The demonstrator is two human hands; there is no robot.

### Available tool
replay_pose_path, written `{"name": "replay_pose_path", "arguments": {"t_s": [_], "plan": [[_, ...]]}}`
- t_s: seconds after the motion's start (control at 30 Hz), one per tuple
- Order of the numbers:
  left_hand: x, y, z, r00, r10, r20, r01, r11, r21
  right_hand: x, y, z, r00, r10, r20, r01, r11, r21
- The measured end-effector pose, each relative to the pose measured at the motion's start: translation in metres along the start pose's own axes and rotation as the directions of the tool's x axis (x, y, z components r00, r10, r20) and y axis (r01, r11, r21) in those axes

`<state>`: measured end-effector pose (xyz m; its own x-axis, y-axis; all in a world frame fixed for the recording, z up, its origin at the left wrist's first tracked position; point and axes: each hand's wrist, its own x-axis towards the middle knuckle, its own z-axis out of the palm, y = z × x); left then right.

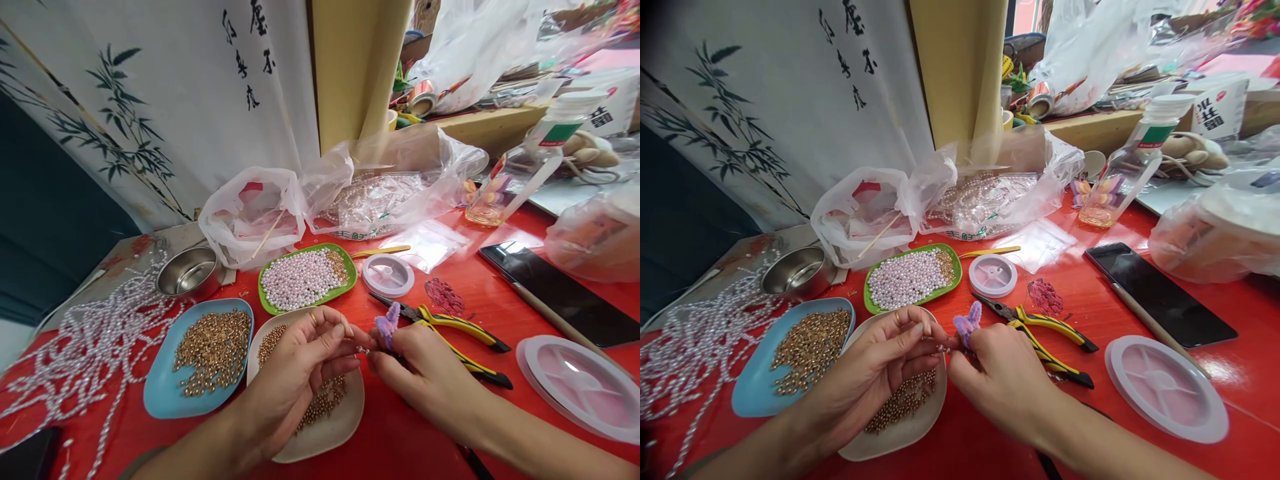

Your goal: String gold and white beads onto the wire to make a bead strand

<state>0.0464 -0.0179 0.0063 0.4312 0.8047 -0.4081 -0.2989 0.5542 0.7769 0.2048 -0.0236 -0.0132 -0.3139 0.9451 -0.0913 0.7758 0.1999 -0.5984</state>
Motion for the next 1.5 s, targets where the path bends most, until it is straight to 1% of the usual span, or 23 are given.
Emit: {"name": "replay_pose_path", "arguments": {"t_s": [0.1, 0.2, 0.27, 0.33, 0.4, 0.47, 0.53, 0.6, 0.7, 0.77, 0.8, 0.83, 0.87, 0.9, 0.93, 0.97, 1.0, 1.03, 1.07, 1.17, 1.27, 1.37, 1.5], "plan": [[-0.001, 0.0, 0.0, 1.0, 0.012, 0.018, -0.012, 1.0, 0.002, -0.001, 0.0, 0.0, 1.0, -0.022, -0.008, 0.022, 1.0, 0.01], [-0.002, 0.0, 0.001, 0.999, 0.011, 0.045, -0.012, 1.0, 0.028, -0.002, 0.001, 0.0, 0.999, -0.02, -0.027, 0.019, 0.999, -0.032], [-0.002, -0.001, 0.001, 0.999, 0.015, 0.047, -0.018, 0.998, 0.06, -0.002, 0.003, -0.001, 0.994, -0.08, -0.075, 0.077, 0.996, -0.045], [-0.002, -0.002, 0.002, 0.999, 0.029, 0.034, -0.032, 0.996, 0.082, -0.002, 0.004, -0.003, 0.957, -0.202, -0.206, 0.202, 0.979, -0.025], [0.0, -0.003, 0.002, 0.999, 0.035, 0.024, -0.037, 0.995, 0.094, -0.003, 0.005, -0.004, 0.898, -0.304, -0.319, 0.329, 0.944, 0.027], [0.001, -0.004, 0.002, 1.0, 0.008, 0.017, -0.011, 0.991, 0.133, -0.003, 0.004, -0.006, 0.857, -0.371, -0.358, 0.435, 0.893, 0.114], [0.001, -0.005, 0.002, 0.999, -0.026, 0.022, 0.021, 0.98, 0.197, -0.004, 0.003, -0.007, 0.84, -0.407, -0.358, 0.497, 0.842, 0.209], [0.001, -0.004, 0.002, 0.999, -0.038, 0.031, 0.028, 0.962, 0.27, -0.003, 0.0, -0.008, 0.843, -0.411, -0.346, 0.512, 0.812, 0.282], [0.001, 0.001, 0.002, 0.999, -0.019, 0.048, -0.002, 0.91, 0.414, -0.003, -0.002, -0.01, 0.876, -0.355, -0.328, 0.468, 0.791, 0.394], [0.003, 0.009, -0.003, 0.995, 0.032, 0.099, -0.083, 0.814, 0.574, -0.003, -0.003, -0.011, 0.901, -0.281, -0.331, 0.416, 0.778, 0.471], [0.004, 0.015, -0.007, 0.985, 0.085, 0.148, -0.164, 0.714, 0.68, -0.003, -0.002, -0.011, 0.91, -0.234, -0.343, 0.389, 0.77, 0.505], [0.007, 0.021, -0.013, 0.966, 0.199, 0.166, -0.251, 0.566, 0.785, -0.003, -0.002, -0.01, 0.913, -0.184, -0.363, 0.367, 0.757, 0.54], [0.009, 0.027, -0.02, 0.929, 0.334, 0.156, -0.291, 0.405, 0.867, -0.003, -0.001, -0.009, 0.926, -0.124, -0.357, 0.322, 0.752, 0.575], [0.012, 0.033, -0.027, 0.898, 0.416, 0.147, -0.271, 0.257, 0.928, -0.004, -0.001, -0.008, 0.933, -0.048, -0.357, 0.271, 0.748, 0.606], [0.015, 0.038, -0.034, 0.874, 0.47, 0.123, -0.219, 0.154, 0.963, -0.004, -0.001, -0.006, 0.937, 0.017, -0.349, 0.222, 0.742, 0.632], [0.018, 0.042, -0.041, 0.871, 0.479, 0.111, -0.174, 0.088, 0.981, -0.004, -0.001, -0.005, 0.938, 0.075, -0.34, 0.18, 0.731, 0.658], [0.021, 0.045, -0.047, 0.875, 0.472, 0.112, -0.148, 0.041, 0.988, -0.004, -0.002, -0.003, 0.935, 0.121, -0.335, 0.152, 0.715, 0.683], [0.024, 0.047, -0.052, 0.879, 0.459, 0.126, -0.139, -0.005, 0.99, -0.005, -0.002, -0.002, 0.932, 0.15, -0.331, 0.139, 0.695, 0.706], [0.026, 0.047, -0.055, 0.871, 0.469, 0.143, -0.135, -0.051, 0.99, -0.005, -0.003, -0.001, 0.929, 0.168, -0.33, 0.136, 0.675, 0.725], [0.031, 0.043, -0.06, 0.852, 0.488, 0.192, -0.131, -0.157, 0.979, -0.004, -0.004, 0.001, 0.927, 0.18, -0.328, 0.141, 0.643, 0.753], [0.032, 0.039, -0.06, 0.847, 0.478, 0.232, -0.148, -0.207, 0.967, -0.002, -0.001, 0.001, 0.949, 0.173, -0.263, 0.098, 0.632, 0.769], [0.032, 0.037, -0.06, 0.858, 0.448, 0.25, -0.167, -0.216, 0.962, 0.003, 0.005, -0.001, 0.984, 0.126, -0.128, 0.026, 0.607, 0.795], [0.031, 0.038, -0.06, 0.864, 0.455, 0.216, -0.148, -0.18, 0.972, 0.007, 0.008, -0.004, 0.978, 0.14, -0.154, 0.043, 0.588, 0.808]]}}
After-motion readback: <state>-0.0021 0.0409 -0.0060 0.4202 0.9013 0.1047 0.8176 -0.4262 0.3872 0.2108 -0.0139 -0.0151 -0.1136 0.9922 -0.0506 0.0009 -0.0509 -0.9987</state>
